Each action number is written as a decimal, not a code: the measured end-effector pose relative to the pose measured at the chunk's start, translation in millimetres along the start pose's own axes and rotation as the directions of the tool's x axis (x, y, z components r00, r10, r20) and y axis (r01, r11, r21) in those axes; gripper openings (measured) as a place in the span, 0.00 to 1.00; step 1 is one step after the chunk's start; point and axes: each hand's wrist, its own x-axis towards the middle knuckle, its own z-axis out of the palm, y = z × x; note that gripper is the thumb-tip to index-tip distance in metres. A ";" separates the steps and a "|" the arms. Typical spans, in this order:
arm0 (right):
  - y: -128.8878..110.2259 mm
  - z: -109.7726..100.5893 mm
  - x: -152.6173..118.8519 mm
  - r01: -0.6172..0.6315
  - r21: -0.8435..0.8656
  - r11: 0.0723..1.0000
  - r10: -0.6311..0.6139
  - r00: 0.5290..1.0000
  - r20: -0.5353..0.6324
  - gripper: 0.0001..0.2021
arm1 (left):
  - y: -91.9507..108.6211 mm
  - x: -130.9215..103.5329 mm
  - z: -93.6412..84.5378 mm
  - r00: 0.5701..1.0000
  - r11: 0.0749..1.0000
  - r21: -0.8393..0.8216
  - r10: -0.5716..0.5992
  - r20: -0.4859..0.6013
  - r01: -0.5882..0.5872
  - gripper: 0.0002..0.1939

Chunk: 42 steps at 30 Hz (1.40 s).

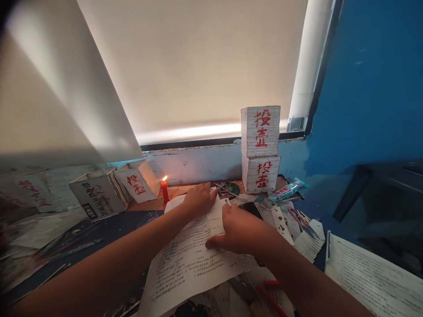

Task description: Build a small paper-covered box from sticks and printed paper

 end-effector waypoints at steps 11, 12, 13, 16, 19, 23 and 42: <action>6.5 0.6 1.6 0.031 -0.007 1.000 -0.031 0.999 -0.036 0.35 | -13.8 38.8 -12.3 0.999 0.999 -0.006 -0.043 0.012 0.043 0.17; 7.6 0.1 1.8 0.034 -0.012 0.999 -0.034 0.998 -0.043 0.33 | -12.5 35.2 -15.7 1.000 1.000 -0.010 -0.026 -0.005 0.026 0.17; 8.8 -0.7 2.2 0.035 -0.017 0.999 -0.036 0.998 -0.051 0.32 | -10.6 28.9 -18.7 1.000 1.000 -0.016 -0.003 -0.021 0.003 0.17; 14.6 -3.5 5.0 0.031 -0.030 0.999 -0.034 0.996 -0.085 0.25 | -2.6 -4.0 -23.4 0.997 0.996 -0.047 0.077 -0.029 -0.079 0.18; 22.8 -5.4 9.3 0.008 -0.042 0.999 -0.014 0.991 -0.134 0.21 | 6.9 -44.1 -20.9 0.990 0.989 -0.073 0.133 0.044 -0.129 0.27; 31.4 -6.7 13.0 -0.012 -0.060 0.998 0.002 0.987 -0.160 0.18 | 16.5 -76.4 -13.8 0.974 0.987 -0.112 0.134 0.185 -0.114 0.41; 47.4 -10.0 20.7 0.035 -0.140 0.990 -0.056 0.987 -0.152 0.13 | 27.0 -68.3 -15.1 0.985 0.996 -0.073 0.061 0.160 -0.050 0.39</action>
